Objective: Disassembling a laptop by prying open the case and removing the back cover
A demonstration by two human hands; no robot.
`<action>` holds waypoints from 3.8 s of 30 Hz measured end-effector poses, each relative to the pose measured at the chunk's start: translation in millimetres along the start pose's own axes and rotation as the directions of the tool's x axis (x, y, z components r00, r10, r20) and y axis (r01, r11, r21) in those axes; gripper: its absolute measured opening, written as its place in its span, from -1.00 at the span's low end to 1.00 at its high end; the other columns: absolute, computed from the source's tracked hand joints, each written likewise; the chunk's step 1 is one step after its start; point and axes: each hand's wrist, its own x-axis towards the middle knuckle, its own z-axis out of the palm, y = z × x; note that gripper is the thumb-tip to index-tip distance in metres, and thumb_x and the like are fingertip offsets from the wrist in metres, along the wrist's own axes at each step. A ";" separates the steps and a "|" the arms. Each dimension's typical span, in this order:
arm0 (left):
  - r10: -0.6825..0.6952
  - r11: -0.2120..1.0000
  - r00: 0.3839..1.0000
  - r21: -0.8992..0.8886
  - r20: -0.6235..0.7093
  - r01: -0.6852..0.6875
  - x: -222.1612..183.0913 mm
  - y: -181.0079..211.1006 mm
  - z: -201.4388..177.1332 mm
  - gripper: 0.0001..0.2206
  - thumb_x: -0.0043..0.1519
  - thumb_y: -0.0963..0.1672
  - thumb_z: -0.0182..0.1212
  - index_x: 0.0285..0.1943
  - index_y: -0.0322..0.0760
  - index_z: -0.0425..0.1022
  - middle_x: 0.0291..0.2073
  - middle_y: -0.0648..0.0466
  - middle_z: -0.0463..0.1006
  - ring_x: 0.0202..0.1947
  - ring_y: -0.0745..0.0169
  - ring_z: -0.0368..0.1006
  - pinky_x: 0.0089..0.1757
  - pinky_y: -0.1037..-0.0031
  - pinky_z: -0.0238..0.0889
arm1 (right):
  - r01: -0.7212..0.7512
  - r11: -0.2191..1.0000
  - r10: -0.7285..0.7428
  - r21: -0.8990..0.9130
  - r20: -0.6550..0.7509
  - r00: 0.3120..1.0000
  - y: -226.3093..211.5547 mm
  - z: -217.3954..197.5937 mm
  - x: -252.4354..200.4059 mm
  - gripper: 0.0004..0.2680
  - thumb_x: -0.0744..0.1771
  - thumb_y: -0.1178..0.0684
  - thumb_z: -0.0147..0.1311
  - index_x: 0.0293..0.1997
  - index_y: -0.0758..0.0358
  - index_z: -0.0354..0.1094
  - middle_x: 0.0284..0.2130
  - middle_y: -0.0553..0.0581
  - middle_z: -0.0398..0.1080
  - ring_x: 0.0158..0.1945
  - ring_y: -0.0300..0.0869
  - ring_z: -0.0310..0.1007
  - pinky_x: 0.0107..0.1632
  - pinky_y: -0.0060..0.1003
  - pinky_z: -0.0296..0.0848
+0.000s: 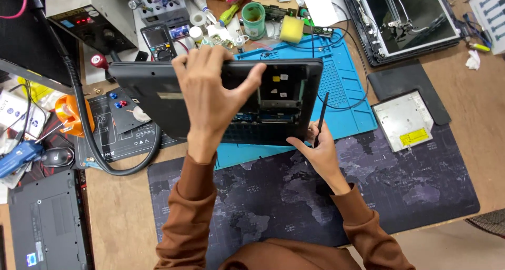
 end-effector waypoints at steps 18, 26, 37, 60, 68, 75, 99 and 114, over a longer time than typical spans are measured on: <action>-0.606 0.554 0.706 -0.442 0.367 0.705 -82.4 -92.7 -5.4 -0.65 0.42 -0.05 0.12 -0.49 -0.12 0.38 -0.56 0.26 0.30 -0.41 0.35 0.17 -0.27 0.48 0.10 | 0.043 0.865 0.016 0.499 -0.113 0.993 -111.8 -26.6 13.4 -0.75 0.39 0.14 0.07 -0.17 -0.03 -0.09 -0.40 -0.20 0.14 -0.29 -0.45 0.28 -0.23 -0.53 0.44; -0.808 0.025 0.293 -0.466 0.512 0.885 -141.8 -104.3 26.2 -0.76 0.25 0.01 0.26 -0.26 -0.21 0.64 -0.42 0.10 0.53 -0.34 0.27 0.48 -0.22 0.32 0.42 | -0.077 0.707 -0.010 0.703 0.118 0.993 -70.4 -3.4 35.1 -0.74 0.32 0.22 0.07 -0.17 -0.02 -0.05 -0.35 -0.13 0.16 -0.24 -0.32 0.40 -0.15 -0.38 0.53; -0.924 0.032 0.268 -0.641 0.275 0.767 -162.3 -126.0 10.8 -0.81 0.28 -0.05 0.24 -0.38 -0.11 0.49 -0.48 0.16 0.46 -0.43 0.38 0.44 -0.34 0.52 0.39 | -0.139 0.686 -0.053 0.714 0.240 0.969 -34.4 33.8 93.7 -0.73 0.39 0.24 0.05 -0.19 -0.02 -0.09 -0.06 0.10 0.39 -0.15 -0.25 0.52 -0.10 -0.30 0.60; -0.518 0.649 0.726 -0.346 0.452 0.678 -147.6 -99.9 23.2 -0.64 0.41 0.00 0.08 0.31 -0.19 0.44 -0.12 -0.33 0.53 -0.04 -0.29 0.38 0.00 0.10 0.26 | 0.028 0.842 -0.188 0.539 0.245 0.951 -91.0 59.6 45.0 -0.70 0.34 0.24 0.17 -0.27 0.02 -0.04 0.46 0.21 0.02 0.21 -0.01 0.40 -0.09 -0.28 0.60; -0.332 0.686 0.691 -0.339 0.642 0.644 -134.2 -98.6 1.3 -0.67 0.42 0.04 -0.06 0.32 0.23 0.49 -0.17 -0.17 0.63 -0.01 -0.24 0.49 0.07 0.09 0.28 | 0.201 0.893 -0.292 0.402 0.178 0.940 -96.5 76.1 42.9 -0.60 0.28 0.16 0.32 0.06 0.12 0.03 -0.05 -0.08 0.01 0.15 -0.16 0.37 0.05 -0.27 0.55; -0.184 0.534 0.729 -0.556 0.659 0.637 -96.2 -59.0 -57.5 -0.54 0.46 -0.04 -0.22 0.53 -0.24 0.16 0.31 -0.47 0.31 0.35 -0.55 0.15 0.25 -0.23 0.01 | 0.330 0.901 -0.392 0.283 0.200 0.898 -104.7 87.2 61.9 -0.55 0.23 -0.06 0.40 -0.14 0.04 -0.06 0.37 0.13 -0.01 0.23 -0.02 0.29 0.20 -0.08 0.42; -0.240 0.314 0.773 -0.707 0.588 0.634 -72.7 -41.2 -107.5 -0.26 0.14 -0.11 0.29 0.56 -0.24 0.07 0.44 -0.26 0.16 0.53 -0.33 -0.17 0.34 -0.19 -0.35 | 0.227 0.852 -0.336 0.472 0.159 0.928 -132.8 99.1 60.8 -0.72 0.47 -0.24 -0.37 -0.16 0.12 0.09 -0.35 0.00 0.08 -0.31 -0.30 0.07 -0.19 -0.38 0.31; -0.256 0.271 0.749 -0.698 0.611 0.663 -78.3 -33.5 -99.8 -0.24 0.12 -0.11 0.29 0.56 -0.17 0.07 0.45 -0.25 0.15 0.51 -0.29 -0.08 0.25 -0.23 -0.08 | 0.563 0.800 -0.579 0.210 0.020 0.815 -152.7 113.1 61.2 -0.89 0.43 0.21 -0.05 -0.10 0.48 0.37 -0.24 0.33 0.49 -0.22 -0.02 0.62 -0.06 -0.11 0.66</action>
